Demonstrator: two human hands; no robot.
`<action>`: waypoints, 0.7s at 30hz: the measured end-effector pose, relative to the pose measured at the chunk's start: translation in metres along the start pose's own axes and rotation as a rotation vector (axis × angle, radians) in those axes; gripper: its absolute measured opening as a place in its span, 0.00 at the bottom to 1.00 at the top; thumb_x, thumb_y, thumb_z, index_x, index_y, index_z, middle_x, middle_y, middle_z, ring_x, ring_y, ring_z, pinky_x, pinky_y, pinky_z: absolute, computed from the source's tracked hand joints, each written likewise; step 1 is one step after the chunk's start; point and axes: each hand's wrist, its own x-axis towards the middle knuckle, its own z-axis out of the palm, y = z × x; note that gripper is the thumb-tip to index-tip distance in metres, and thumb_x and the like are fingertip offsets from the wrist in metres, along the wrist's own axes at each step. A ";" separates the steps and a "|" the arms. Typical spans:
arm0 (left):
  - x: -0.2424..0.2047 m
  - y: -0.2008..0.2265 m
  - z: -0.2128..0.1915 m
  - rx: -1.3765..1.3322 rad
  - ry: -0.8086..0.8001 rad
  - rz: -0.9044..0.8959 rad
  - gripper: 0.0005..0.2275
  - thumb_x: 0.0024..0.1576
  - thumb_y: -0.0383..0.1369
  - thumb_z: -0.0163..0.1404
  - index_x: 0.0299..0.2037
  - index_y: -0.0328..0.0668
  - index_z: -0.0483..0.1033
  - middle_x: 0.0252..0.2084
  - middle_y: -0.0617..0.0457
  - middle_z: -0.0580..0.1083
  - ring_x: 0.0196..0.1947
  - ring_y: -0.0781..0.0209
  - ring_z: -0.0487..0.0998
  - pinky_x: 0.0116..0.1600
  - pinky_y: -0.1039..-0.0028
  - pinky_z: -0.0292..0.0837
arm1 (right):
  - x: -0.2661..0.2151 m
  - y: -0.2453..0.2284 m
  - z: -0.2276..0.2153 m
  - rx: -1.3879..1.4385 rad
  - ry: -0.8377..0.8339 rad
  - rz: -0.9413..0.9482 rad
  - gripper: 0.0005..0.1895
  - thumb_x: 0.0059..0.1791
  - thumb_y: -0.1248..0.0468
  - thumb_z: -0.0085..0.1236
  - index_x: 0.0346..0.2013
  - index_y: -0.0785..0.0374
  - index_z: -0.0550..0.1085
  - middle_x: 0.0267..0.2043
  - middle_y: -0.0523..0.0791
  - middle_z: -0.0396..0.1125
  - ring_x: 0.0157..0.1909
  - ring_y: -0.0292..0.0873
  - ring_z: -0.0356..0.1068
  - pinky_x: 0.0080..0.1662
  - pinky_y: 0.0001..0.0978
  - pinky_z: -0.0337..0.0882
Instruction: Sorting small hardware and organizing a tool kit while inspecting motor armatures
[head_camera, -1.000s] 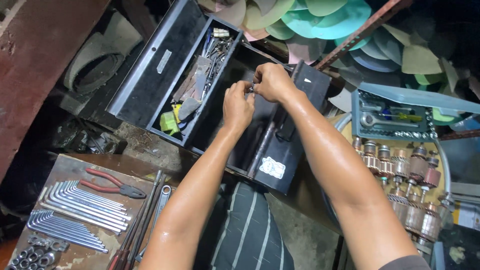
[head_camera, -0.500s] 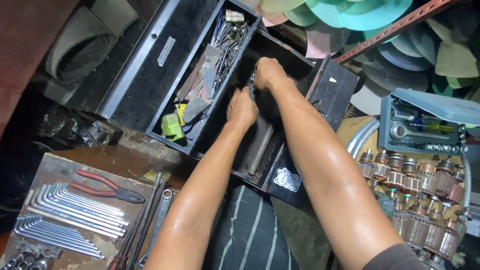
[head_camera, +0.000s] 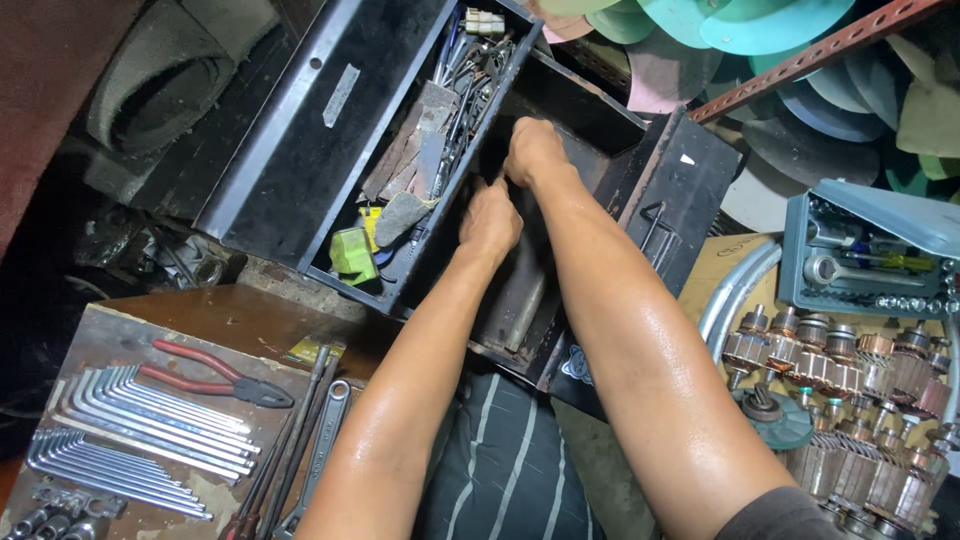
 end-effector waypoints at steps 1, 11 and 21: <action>-0.002 0.003 -0.005 0.001 0.000 0.001 0.21 0.59 0.27 0.46 0.64 0.41 0.68 0.65 0.40 0.65 0.70 0.43 0.65 0.70 0.56 0.66 | -0.003 -0.002 -0.003 0.001 0.000 0.001 0.16 0.42 0.69 0.66 0.45 0.67 0.81 0.47 0.60 0.75 0.55 0.64 0.73 0.52 0.55 0.77; 0.048 -0.027 0.040 0.074 0.004 0.030 0.29 0.59 0.27 0.45 0.73 0.51 0.59 0.66 0.40 0.61 0.70 0.39 0.61 0.70 0.55 0.66 | 0.006 0.011 -0.006 0.113 0.000 0.037 0.16 0.44 0.68 0.58 0.46 0.69 0.80 0.48 0.61 0.74 0.58 0.62 0.72 0.55 0.52 0.76; 0.044 -0.020 0.036 0.090 0.023 0.014 0.29 0.58 0.27 0.44 0.74 0.51 0.58 0.67 0.39 0.60 0.70 0.38 0.59 0.71 0.55 0.63 | 0.015 0.015 0.001 0.189 0.060 0.043 0.18 0.41 0.69 0.54 0.43 0.66 0.81 0.43 0.59 0.76 0.53 0.60 0.76 0.52 0.50 0.77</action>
